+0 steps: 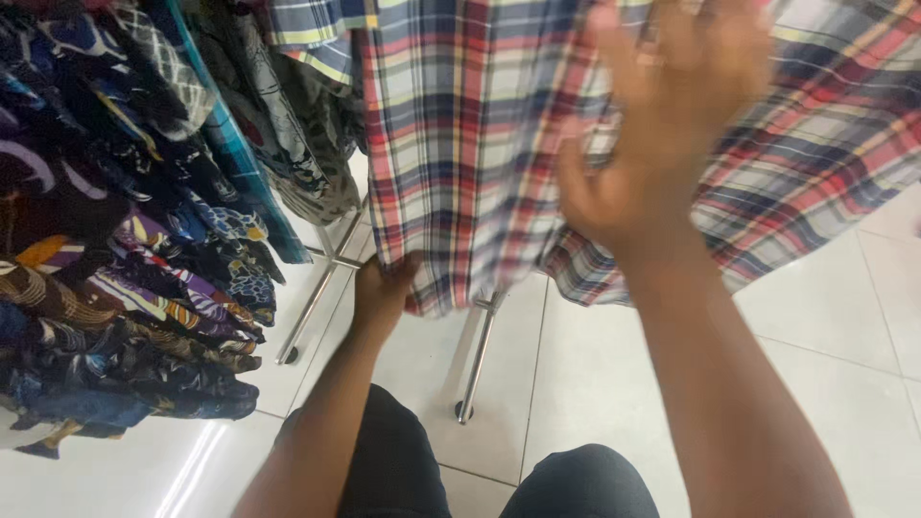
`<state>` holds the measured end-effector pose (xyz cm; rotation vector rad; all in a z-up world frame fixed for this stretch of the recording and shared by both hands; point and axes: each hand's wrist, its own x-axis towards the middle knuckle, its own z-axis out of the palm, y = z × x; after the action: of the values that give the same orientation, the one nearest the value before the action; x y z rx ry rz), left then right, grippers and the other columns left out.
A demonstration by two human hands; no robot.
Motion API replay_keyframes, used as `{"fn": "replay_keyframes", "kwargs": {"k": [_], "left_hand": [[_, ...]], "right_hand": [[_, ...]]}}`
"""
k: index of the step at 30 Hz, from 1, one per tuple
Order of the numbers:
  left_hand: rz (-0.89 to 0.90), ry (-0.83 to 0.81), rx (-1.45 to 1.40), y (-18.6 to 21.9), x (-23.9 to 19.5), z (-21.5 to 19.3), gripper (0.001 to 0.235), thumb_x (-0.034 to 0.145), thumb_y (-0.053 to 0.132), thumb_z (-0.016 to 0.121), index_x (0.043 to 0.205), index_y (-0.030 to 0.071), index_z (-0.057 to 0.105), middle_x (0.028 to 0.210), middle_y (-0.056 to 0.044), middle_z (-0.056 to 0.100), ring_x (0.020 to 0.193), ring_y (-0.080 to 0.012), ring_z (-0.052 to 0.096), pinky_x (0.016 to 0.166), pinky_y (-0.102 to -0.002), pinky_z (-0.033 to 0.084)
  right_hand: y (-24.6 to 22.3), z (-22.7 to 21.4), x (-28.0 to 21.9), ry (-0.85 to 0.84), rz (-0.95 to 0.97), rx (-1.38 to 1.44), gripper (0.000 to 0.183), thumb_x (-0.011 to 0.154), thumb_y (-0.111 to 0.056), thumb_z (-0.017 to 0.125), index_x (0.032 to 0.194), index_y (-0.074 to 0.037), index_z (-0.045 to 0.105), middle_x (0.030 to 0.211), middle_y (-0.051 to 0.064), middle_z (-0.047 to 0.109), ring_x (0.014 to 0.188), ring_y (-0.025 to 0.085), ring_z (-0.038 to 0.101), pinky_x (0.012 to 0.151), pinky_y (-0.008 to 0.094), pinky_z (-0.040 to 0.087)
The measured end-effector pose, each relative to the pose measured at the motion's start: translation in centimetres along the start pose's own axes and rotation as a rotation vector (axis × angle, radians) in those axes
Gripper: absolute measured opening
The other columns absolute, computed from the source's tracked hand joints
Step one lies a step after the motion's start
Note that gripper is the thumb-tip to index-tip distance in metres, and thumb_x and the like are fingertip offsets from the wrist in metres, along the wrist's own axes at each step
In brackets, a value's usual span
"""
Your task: The person picks up a plastic hanger, fits a plaid shirt onto it, buttons the top collar button, and hangs the shirt onto a retail clothing rack.
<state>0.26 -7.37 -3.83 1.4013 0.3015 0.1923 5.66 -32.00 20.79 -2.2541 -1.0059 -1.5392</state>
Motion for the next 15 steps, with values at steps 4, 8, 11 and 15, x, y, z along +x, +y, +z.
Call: {"fn": "replay_keyframes", "kwargs": {"k": [4, 8, 11, 15], "left_hand": [[0.100, 0.106, -0.006, -2.5, -2.1, -2.2, 0.036, 0.090, 0.032, 0.073, 0.118, 0.009, 0.070, 0.110, -0.008, 0.075, 0.106, -0.0234, 0.071, 0.090, -0.037, 0.053], [0.037, 0.108, 0.115, -3.3, -1.8, -4.5, 0.032, 0.102, 0.026, 0.068, 0.080, 0.003, 0.063, 0.056, -0.017, 0.060, 0.042, -0.0245, 0.065, 0.032, -0.031, 0.050], [-0.037, 0.245, 0.254, -2.0, -1.1, -5.7, 0.033, 0.095, 0.031, 0.074, 0.073, 0.007, 0.067, 0.050, -0.010, 0.059, 0.043, -0.0201, 0.065, 0.034, -0.031, 0.052], [-0.013, 0.241, 0.233, 0.2, -2.4, -5.4, 0.027, 0.087, 0.027, 0.083, 0.093, 0.005, 0.068, 0.067, -0.010, 0.066, 0.061, -0.0181, 0.068, 0.044, -0.033, 0.056]], "right_hand": [[-3.6, 6.9, -1.9, -0.712, -0.136, -0.261, 0.065, 0.125, -0.063, 0.047, 0.168, -0.035, 0.007, 0.176, 0.000, 0.004, 0.148, 0.050, -0.013, 0.117, 0.075, -0.010], [-7.3, 10.2, -12.3, -0.529, -0.378, 0.017, 0.045, 0.098, -0.045, 0.054, 0.130, -0.016, 0.067, 0.144, 0.012, 0.061, 0.142, 0.042, 0.044, 0.114, 0.067, 0.028], [-8.1, 10.5, -16.6, -0.774, -0.502, 0.359, 0.048, 0.102, -0.047, 0.046, 0.139, -0.021, 0.064, 0.150, 0.008, 0.058, 0.150, 0.041, 0.037, 0.120, 0.067, 0.022], [-6.4, 9.1, -8.5, -0.383, -0.112, 0.478, 0.053, 0.097, -0.037, 0.051, 0.142, -0.011, 0.060, 0.142, 0.018, 0.059, 0.134, 0.050, 0.048, 0.108, 0.064, 0.039]]}}
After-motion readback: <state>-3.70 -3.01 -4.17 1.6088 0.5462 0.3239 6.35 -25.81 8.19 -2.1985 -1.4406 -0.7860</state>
